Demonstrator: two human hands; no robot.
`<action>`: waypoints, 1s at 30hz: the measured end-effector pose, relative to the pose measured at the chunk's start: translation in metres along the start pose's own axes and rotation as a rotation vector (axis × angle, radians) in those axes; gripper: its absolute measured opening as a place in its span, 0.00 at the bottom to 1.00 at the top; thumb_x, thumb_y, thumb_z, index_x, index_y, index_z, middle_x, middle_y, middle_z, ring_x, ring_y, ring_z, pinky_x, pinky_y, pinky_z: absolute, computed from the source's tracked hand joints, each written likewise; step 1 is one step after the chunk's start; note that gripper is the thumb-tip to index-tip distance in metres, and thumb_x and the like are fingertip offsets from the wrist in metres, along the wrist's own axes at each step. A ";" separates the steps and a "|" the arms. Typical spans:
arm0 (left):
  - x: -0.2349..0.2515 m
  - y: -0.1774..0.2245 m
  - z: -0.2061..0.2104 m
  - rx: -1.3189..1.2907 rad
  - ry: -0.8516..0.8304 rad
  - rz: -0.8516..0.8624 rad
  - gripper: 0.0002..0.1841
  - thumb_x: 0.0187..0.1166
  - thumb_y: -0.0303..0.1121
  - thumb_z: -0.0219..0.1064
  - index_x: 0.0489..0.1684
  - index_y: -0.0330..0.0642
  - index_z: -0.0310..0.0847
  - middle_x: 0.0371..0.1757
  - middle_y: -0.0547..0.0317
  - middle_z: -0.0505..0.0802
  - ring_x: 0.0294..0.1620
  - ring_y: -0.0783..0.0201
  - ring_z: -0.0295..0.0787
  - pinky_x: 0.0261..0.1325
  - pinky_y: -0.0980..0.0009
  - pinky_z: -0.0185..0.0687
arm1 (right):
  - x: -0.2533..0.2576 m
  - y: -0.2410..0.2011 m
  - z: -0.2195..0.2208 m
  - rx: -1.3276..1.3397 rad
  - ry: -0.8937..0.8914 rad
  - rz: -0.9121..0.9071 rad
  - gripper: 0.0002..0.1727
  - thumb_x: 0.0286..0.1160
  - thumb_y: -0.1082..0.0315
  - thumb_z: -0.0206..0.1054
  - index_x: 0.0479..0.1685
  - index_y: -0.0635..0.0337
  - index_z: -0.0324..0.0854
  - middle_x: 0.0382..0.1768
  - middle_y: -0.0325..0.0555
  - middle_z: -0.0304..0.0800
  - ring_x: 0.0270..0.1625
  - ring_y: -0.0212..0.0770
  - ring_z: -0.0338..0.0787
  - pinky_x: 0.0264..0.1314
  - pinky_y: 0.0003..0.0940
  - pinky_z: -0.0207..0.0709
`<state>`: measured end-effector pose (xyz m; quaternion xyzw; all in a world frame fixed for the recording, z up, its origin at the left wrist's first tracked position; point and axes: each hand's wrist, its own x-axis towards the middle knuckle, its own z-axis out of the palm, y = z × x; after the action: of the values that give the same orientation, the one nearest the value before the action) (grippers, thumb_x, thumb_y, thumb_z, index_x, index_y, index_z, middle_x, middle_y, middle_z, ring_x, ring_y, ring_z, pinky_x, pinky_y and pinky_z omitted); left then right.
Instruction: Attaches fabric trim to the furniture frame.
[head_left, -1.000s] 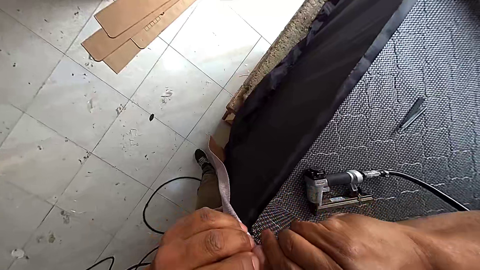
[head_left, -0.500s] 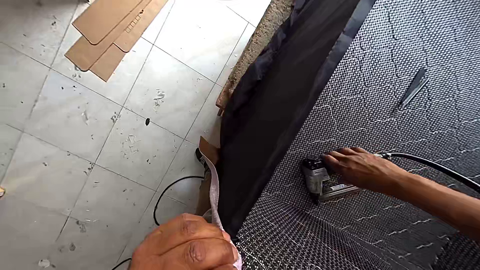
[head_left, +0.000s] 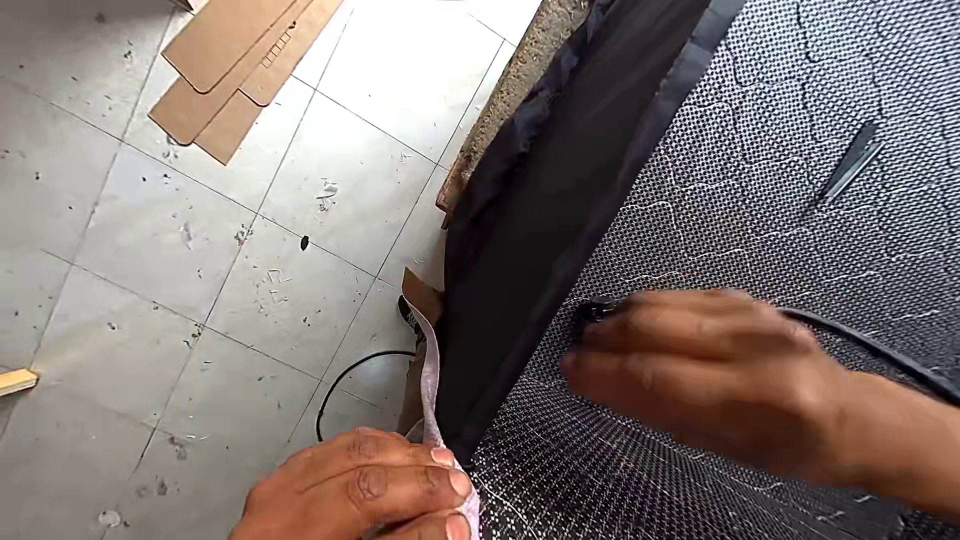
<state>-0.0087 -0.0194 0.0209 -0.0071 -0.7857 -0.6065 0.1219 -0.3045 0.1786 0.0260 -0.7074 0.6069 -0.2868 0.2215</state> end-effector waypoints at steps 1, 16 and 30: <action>0.000 0.000 0.001 0.003 0.009 -0.003 0.11 0.82 0.30 0.66 0.57 0.46 0.89 0.57 0.53 0.96 0.63 0.57 0.92 0.67 0.61 0.89 | 0.015 -0.013 0.008 0.084 0.067 -0.066 0.10 0.84 0.67 0.63 0.47 0.52 0.92 0.43 0.40 0.95 0.46 0.36 0.92 0.44 0.31 0.84; 0.000 0.002 0.009 -0.058 0.102 -0.041 0.10 0.82 0.30 0.68 0.55 0.47 0.89 0.52 0.54 0.94 0.60 0.60 0.93 0.66 0.62 0.91 | 0.049 -0.035 0.058 0.218 0.227 -0.367 0.08 0.80 0.73 0.65 0.45 0.65 0.89 0.32 0.51 0.87 0.30 0.41 0.82 0.27 0.32 0.72; 0.002 0.010 0.006 0.164 0.032 0.021 0.09 0.81 0.26 0.66 0.55 0.43 0.86 0.55 0.52 0.94 0.62 0.57 0.91 0.67 0.61 0.88 | 0.041 -0.042 0.044 0.198 -0.001 -0.363 0.09 0.86 0.72 0.57 0.52 0.65 0.81 0.38 0.52 0.84 0.27 0.42 0.80 0.23 0.32 0.72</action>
<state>-0.0103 -0.0112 0.0293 0.0043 -0.8306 -0.5387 0.1408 -0.2402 0.1437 0.0271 -0.7801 0.4380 -0.3801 0.2348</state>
